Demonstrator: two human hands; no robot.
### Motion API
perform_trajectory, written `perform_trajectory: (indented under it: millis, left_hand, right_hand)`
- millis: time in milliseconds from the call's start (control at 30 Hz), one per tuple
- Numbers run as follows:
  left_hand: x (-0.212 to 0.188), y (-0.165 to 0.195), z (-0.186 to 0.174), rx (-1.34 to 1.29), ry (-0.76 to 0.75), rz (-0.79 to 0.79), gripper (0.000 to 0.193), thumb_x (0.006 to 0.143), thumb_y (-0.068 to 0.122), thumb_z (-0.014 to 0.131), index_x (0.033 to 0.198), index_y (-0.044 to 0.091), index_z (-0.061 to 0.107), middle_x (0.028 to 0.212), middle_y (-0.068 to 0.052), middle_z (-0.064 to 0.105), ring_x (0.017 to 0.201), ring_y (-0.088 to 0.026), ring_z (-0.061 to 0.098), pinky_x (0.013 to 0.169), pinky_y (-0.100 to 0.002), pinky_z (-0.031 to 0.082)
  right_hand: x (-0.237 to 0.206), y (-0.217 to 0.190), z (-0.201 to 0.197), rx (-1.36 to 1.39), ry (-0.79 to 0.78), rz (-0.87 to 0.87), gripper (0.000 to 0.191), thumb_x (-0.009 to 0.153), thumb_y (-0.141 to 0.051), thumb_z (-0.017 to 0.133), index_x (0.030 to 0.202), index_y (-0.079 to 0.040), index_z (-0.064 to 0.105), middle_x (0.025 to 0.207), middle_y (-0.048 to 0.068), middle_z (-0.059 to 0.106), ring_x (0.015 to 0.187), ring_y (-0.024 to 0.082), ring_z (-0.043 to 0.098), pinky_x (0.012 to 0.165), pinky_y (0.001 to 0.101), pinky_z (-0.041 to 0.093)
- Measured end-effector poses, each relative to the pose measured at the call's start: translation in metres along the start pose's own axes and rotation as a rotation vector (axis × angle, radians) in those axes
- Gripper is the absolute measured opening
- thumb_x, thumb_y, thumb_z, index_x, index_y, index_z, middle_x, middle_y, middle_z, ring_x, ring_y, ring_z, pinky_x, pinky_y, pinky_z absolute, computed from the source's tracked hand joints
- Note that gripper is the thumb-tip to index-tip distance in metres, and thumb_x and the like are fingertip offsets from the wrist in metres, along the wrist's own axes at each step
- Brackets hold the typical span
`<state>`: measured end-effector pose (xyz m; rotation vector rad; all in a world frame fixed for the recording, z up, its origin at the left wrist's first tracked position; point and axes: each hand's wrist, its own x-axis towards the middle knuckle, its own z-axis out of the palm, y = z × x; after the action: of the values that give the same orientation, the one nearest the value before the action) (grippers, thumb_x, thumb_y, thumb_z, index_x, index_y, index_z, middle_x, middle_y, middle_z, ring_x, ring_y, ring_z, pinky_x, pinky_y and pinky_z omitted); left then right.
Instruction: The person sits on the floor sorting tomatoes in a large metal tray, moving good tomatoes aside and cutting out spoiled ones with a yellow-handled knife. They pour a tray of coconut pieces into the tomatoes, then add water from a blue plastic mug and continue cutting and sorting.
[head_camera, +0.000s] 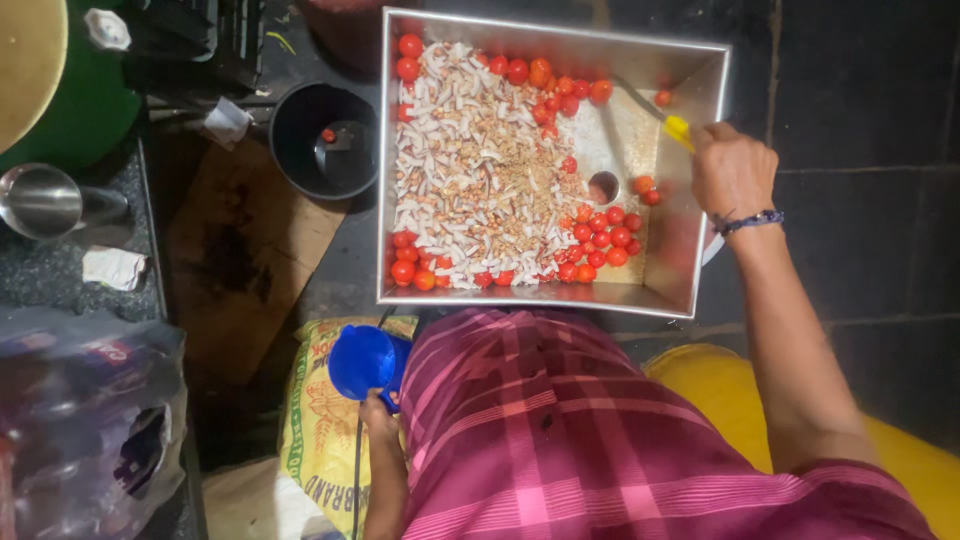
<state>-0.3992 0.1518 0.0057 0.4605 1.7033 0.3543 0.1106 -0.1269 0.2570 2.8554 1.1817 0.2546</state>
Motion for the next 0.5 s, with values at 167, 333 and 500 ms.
perform_trajectory:
  millis: [167, 333, 500]
  left_hand:
    - [-0.005, 0.003, -0.003, -0.011, -0.027, -0.077, 0.01, 0.085, 0.01, 0.06, 0.088, 0.001, 0.056, 0.063, -0.014, 0.061, 0.045, -0.023, 0.056, 0.04, -0.033, 0.046]
    - [-0.011, 0.005, -0.001, 0.018, 0.038, -0.124, 0.011, 0.086, 0.01, 0.059, 0.088, -0.001, 0.056, 0.063, -0.013, 0.061, 0.047, -0.022, 0.057, 0.039, -0.032, 0.045]
    - [-0.012, -0.003, -0.003, -0.048, 0.024, -0.128, 0.01, 0.087, 0.01, 0.06, 0.087, 0.001, 0.056, 0.066, -0.014, 0.061, 0.048, -0.022, 0.058, 0.041, -0.03, 0.047]
  right_hand:
    - [0.006, 0.017, 0.055, -0.011, 0.055, -0.014, 0.021, 0.088, -0.004, 0.061, 0.103, -0.01, 0.074, 0.103, 0.012, 0.073, 0.088, 0.036, 0.071, 0.069, 0.0469, 0.055]
    - [0.014, 0.019, 0.09, -0.1, -0.06, 0.054, 0.014, 0.094, -0.01, 0.064, 0.103, -0.012, 0.075, 0.088, 0.016, 0.072, 0.078, 0.037, 0.071, 0.063, 0.0475, 0.054]
    - [-0.013, 0.023, 0.054, -0.055, -0.2, -0.019, 0.024, 0.086, -0.008, 0.064, 0.104, -0.016, 0.077, 0.088, 0.014, 0.072, 0.082, 0.035, 0.072, 0.067, 0.0465, 0.055]
